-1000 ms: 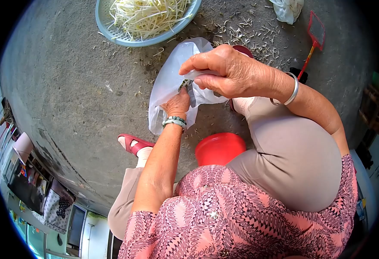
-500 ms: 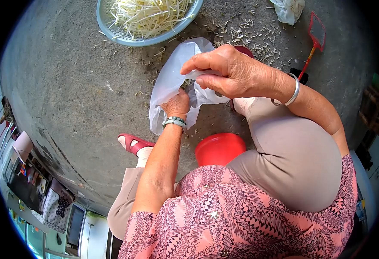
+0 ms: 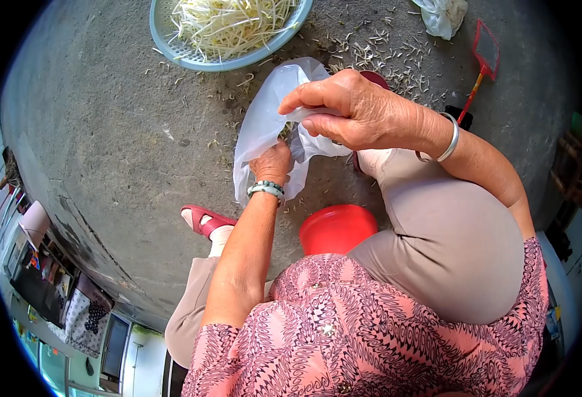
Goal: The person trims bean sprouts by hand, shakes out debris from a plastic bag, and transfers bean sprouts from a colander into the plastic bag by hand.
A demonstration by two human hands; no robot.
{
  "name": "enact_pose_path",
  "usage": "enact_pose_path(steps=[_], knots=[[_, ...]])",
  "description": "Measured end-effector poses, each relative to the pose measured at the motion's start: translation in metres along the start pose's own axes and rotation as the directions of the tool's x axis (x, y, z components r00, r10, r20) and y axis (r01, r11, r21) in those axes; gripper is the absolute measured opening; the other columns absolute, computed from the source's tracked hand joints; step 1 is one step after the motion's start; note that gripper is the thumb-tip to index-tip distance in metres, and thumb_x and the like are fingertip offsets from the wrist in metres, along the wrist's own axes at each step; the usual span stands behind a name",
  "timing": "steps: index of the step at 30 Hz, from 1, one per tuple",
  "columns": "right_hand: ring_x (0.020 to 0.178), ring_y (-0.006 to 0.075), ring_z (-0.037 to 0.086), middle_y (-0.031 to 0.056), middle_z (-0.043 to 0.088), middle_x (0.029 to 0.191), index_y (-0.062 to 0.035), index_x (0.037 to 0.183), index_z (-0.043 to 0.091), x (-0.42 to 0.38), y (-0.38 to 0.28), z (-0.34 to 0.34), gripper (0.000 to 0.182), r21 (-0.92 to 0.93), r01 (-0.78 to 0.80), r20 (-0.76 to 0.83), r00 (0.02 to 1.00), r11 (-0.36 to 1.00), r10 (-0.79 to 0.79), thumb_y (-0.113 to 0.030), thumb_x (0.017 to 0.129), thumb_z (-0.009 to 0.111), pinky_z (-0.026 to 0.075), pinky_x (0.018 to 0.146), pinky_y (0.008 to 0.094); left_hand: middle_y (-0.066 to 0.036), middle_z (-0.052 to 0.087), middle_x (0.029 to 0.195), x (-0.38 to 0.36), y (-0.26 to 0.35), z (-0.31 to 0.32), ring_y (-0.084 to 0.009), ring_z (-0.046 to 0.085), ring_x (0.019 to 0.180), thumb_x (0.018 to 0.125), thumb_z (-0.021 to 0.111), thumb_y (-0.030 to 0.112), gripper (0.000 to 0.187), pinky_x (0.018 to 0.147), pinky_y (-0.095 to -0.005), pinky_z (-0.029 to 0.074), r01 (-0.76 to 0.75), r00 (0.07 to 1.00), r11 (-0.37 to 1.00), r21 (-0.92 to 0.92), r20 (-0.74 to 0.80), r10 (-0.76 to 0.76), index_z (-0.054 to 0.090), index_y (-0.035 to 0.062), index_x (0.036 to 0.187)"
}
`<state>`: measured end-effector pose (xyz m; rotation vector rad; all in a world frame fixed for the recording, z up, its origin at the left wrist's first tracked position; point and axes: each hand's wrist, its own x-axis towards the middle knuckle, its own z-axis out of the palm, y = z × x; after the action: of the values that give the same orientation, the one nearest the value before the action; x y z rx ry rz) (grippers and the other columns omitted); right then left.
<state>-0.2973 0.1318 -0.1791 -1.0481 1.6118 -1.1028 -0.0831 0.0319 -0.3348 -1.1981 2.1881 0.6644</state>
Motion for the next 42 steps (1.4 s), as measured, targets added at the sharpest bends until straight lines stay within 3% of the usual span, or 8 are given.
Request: enact_pose_path(steps=[6, 11, 13, 15, 23, 34, 36, 42], knots=[[0.084, 0.0299, 0.067, 0.0194, 0.067, 0.089, 0.0003, 0.103, 0.064, 0.001, 0.002, -0.001, 0.026, 0.009, 0.004, 0.001, 1.000, 1.000, -0.004, -0.008, 0.079, 0.058, 0.053, 0.077, 0.0362, -0.018, 0.066, 0.082, -0.013, -0.002, -0.016, -0.0389, 0.061, 0.082, 0.078, 0.054, 0.019, 0.021, 0.075, -0.0464, 0.046, -0.099, 0.995, 0.972, -0.214, -0.018, 0.097, 0.066, 0.0042, 0.086], [0.081, 0.0290, 0.067, 0.0194, 0.067, 0.087, 0.0005, 0.103, 0.064, 0.000, 0.004, 0.001, 0.026, 0.031, 0.008, 0.000, 1.000, 0.999, -0.008, -0.007, 0.079, 0.057, 0.052, 0.075, 0.0362, -0.013, 0.066, 0.092, 0.010, -0.048, 0.007, -0.0290, 0.064, 0.078, 0.089, 0.049, 0.033, 0.036, 0.069, -0.0407, 0.047, -0.419, 0.903, 0.907, 0.047, 0.126, 0.411, 0.061, 0.0033, 0.106], [0.080, 0.0287, 0.067, 0.0193, 0.067, 0.086, 0.0005, 0.103, 0.064, -0.001, 0.005, 0.000, 0.026, 0.031, 0.000, 0.004, 1.000, 1.000, 0.000, -0.007, 0.079, 0.057, 0.052, 0.074, 0.0362, -0.009, 0.065, 0.094, 0.008, -0.048, 0.007, -0.0247, 0.063, 0.080, 0.091, 0.048, 0.033, 0.036, 0.072, -0.0383, 0.047, -0.305, 0.922, 0.902, -0.304, 0.144, 0.360, 0.060, 0.0038, 0.108], [0.079, 0.0286, 0.067, 0.0193, 0.067, 0.085, 0.0004, 0.103, 0.064, -0.001, 0.005, 0.000, 0.026, 0.034, -0.010, 0.003, 1.000, 0.999, 0.010, -0.007, 0.079, 0.057, 0.052, 0.073, 0.0362, -0.005, 0.064, 0.094, 0.004, -0.047, 0.006, -0.0206, 0.062, 0.082, 0.093, 0.048, 0.036, 0.035, 0.076, -0.0365, 0.046, 0.167, 0.936, 0.510, -0.844, 0.298, 0.187, 0.060, 0.0059, 0.108], [0.079, 0.0291, 0.067, 0.0194, 0.067, 0.084, 0.0000, 0.103, 0.063, 0.002, 0.005, 0.001, 0.026, 0.034, -0.019, 0.015, 1.000, 0.999, 0.018, -0.007, 0.079, 0.057, 0.052, 0.074, 0.0365, -0.004, 0.062, 0.087, -0.007, -0.020, -0.039, -0.0124, 0.059, 0.071, 0.090, 0.055, 0.017, 0.032, 0.067, -0.0295, 0.050, 0.486, 0.794, 0.108, -0.867, 0.489, 0.361, 0.050, 0.0072, 0.120], [0.068, 0.0230, 0.065, 0.0172, 0.065, 0.084, -0.0019, 0.114, 0.061, 0.005, 0.013, -0.006, 0.037, -0.050, -0.091, 0.106, 0.990, 0.995, 0.096, -0.013, 0.079, 0.056, 0.053, 0.071, 0.0356, -0.002, 0.058, 0.074, -0.022, -0.013, -0.060, -0.0073, 0.042, 0.047, 0.089, 0.057, 0.019, 0.027, 0.041, -0.0232, 0.032, 0.441, 0.815, 0.554, -0.706, 0.574, 0.083, 0.054, 0.0063, 0.113], [0.061, 0.0132, 0.059, 0.0092, 0.062, 0.078, -0.0068, 0.123, 0.057, 0.002, 0.023, -0.010, 0.040, -0.031, -0.062, 0.132, 0.989, 0.998, 0.066, -0.019, 0.085, 0.061, 0.050, 0.061, 0.0285, -0.002, 0.058, 0.075, -0.037, -0.012, -0.067, -0.0070, 0.043, 0.048, 0.089, 0.058, 0.018, 0.024, 0.040, -0.0232, 0.032, 0.384, 0.843, 0.517, -0.765, 0.518, 0.142, 0.053, 0.0075, 0.110], [0.074, 0.0218, 0.067, 0.0158, 0.067, 0.092, -0.0030, 0.123, 0.058, -0.017, -0.003, -0.032, 0.047, -0.189, -0.049, 0.039, 0.998, 0.981, 0.057, -0.023, 0.080, 0.057, 0.052, 0.074, 0.0339, -0.001, 0.061, 0.074, -0.089, -0.013, -0.098, -0.0049, 0.041, 0.046, 0.090, 0.058, 0.020, 0.034, 0.040, -0.0202, 0.030, 0.249, 0.856, 0.468, -0.848, 0.419, 0.304, 0.051, 0.0037, 0.119]])
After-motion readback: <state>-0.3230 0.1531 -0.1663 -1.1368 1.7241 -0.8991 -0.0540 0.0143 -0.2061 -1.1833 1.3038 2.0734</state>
